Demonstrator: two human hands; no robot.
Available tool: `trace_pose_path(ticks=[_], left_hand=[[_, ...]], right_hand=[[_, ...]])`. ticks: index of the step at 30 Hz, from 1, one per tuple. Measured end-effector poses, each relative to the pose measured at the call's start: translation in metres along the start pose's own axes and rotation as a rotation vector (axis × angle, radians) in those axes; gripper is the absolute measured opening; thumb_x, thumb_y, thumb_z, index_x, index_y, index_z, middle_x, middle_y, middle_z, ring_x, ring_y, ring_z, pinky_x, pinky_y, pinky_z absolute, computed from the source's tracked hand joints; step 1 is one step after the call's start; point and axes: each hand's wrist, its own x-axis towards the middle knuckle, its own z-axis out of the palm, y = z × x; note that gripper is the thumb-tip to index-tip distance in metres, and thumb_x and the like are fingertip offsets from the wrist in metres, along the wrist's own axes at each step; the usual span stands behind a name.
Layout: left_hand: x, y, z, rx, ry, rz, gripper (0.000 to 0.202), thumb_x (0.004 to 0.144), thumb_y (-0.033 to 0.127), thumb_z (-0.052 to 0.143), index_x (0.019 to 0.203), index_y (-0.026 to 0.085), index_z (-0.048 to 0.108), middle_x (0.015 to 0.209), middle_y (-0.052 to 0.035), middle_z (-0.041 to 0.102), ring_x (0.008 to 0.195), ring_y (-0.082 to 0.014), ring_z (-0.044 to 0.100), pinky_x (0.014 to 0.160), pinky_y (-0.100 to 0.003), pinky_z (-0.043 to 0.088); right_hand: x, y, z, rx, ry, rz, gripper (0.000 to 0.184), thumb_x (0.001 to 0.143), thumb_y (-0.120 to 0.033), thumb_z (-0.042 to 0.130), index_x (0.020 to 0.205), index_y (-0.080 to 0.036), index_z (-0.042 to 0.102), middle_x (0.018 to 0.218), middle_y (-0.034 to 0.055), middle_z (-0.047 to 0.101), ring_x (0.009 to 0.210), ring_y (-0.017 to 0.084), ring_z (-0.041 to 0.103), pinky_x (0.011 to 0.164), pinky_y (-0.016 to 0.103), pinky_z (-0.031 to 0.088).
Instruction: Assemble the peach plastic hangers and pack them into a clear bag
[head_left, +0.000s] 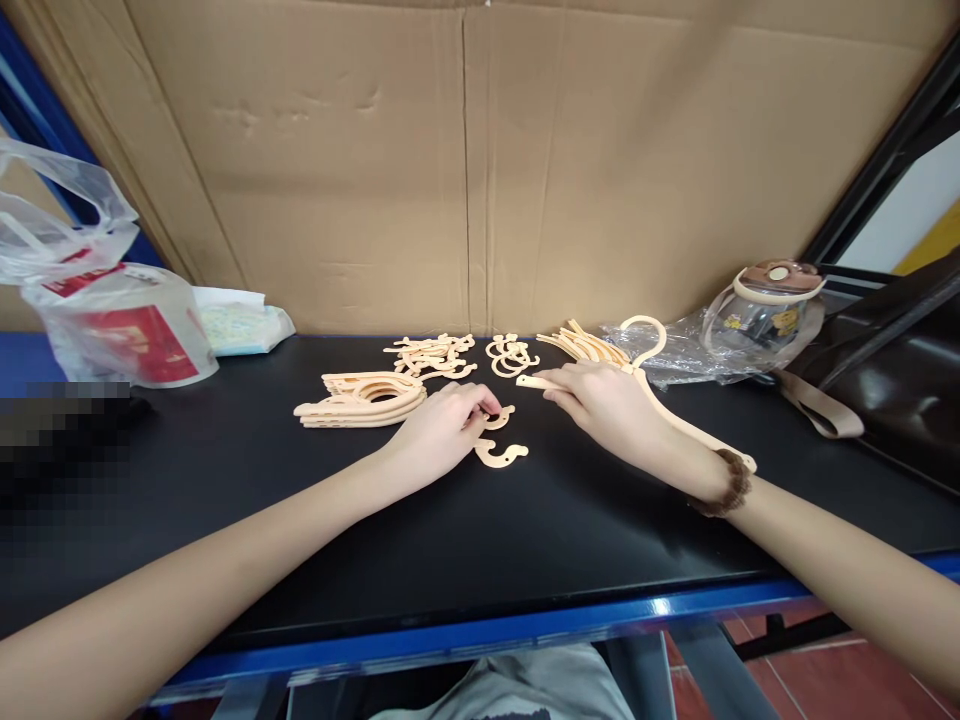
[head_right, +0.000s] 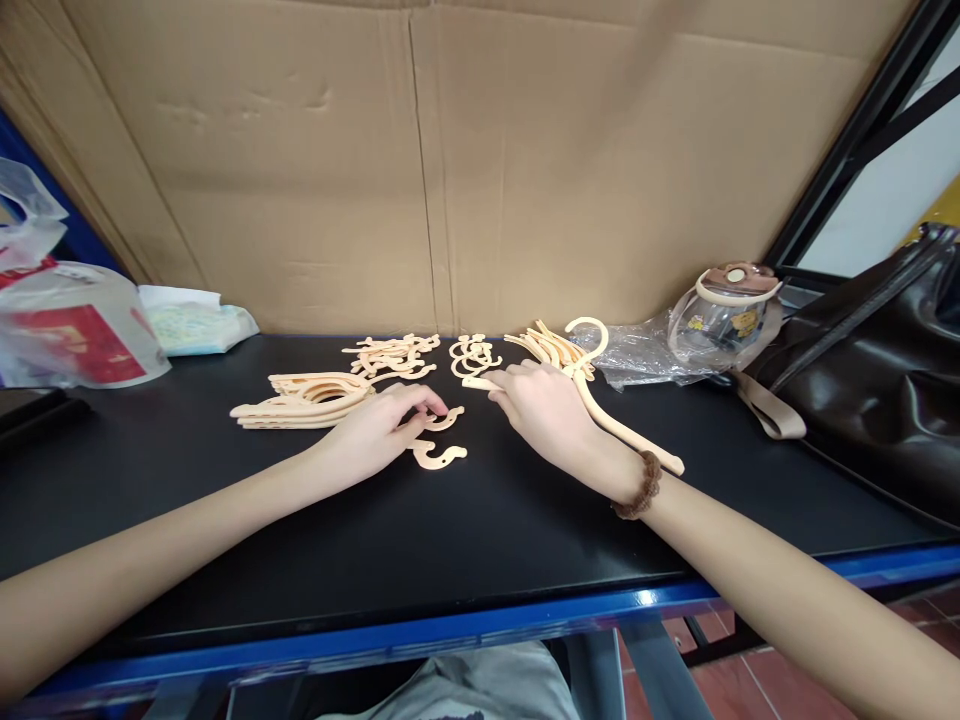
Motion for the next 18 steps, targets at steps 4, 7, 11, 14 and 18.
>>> trace_pose_path(ticks=[4,7,11,14,18], left_hand=[[-0.0006,0.0042,-0.0003,0.097,0.011,0.022,0.022,0.088,0.035,0.052,0.099,0.020,0.063,0.102,-0.0061,0.065,0.100,-0.0254,0.057,0.086,-0.040,0.045],[0.0000,0.0046,0.0033,0.066,-0.026,0.024,0.018,0.087,0.036,0.054,0.088,0.020,0.062,0.099,-0.0046,0.063,0.101,-0.0245,0.056,0.086,-0.038,0.046],[-0.0001,0.0066,0.0082,-0.080,-0.008,-0.035,0.019,0.085,0.036,0.055,0.079,0.019,0.060,0.094,-0.0049,0.063,0.092,-0.0214,0.059,0.078,-0.033,0.048],[0.0000,0.0090,0.0089,-0.200,0.029,-0.109,0.021,0.085,0.038,0.053,0.079,0.019,0.059,0.085,-0.0035,0.064,0.075,-0.0179,0.060,0.070,-0.031,0.048],[0.0015,0.0062,0.0078,-0.494,0.049,-0.175,0.020,0.086,0.039,0.050,0.079,0.021,0.046,0.078,-0.0005,0.063,0.074,-0.0161,0.060,0.069,-0.030,0.047]], right_hand=[[-0.0010,0.0030,0.0077,0.051,-0.024,-0.023,0.026,0.095,-0.024,0.045,0.110,-0.024,0.066,0.096,0.0054,0.071,0.084,0.021,0.064,0.066,0.030,0.042],[-0.0007,0.0043,0.0110,0.128,-0.048,0.005,0.024,0.094,-0.026,0.047,0.107,-0.025,0.067,0.095,0.0040,0.071,0.083,0.021,0.064,0.067,0.029,0.042],[0.0013,0.0028,0.0081,0.232,-0.079,0.058,0.022,0.094,-0.028,0.047,0.097,-0.022,0.068,0.084,0.0042,0.071,0.072,0.019,0.063,0.064,0.029,0.041],[0.0022,0.0015,0.0049,0.285,-0.070,0.079,0.022,0.094,-0.029,0.047,0.098,-0.022,0.068,0.080,0.0043,0.069,0.070,0.019,0.061,0.062,0.029,0.040],[0.0020,0.0006,0.0041,0.346,-0.106,0.114,0.024,0.094,-0.036,0.048,0.099,-0.022,0.067,0.076,0.0029,0.067,0.068,0.018,0.059,0.061,0.028,0.037]])
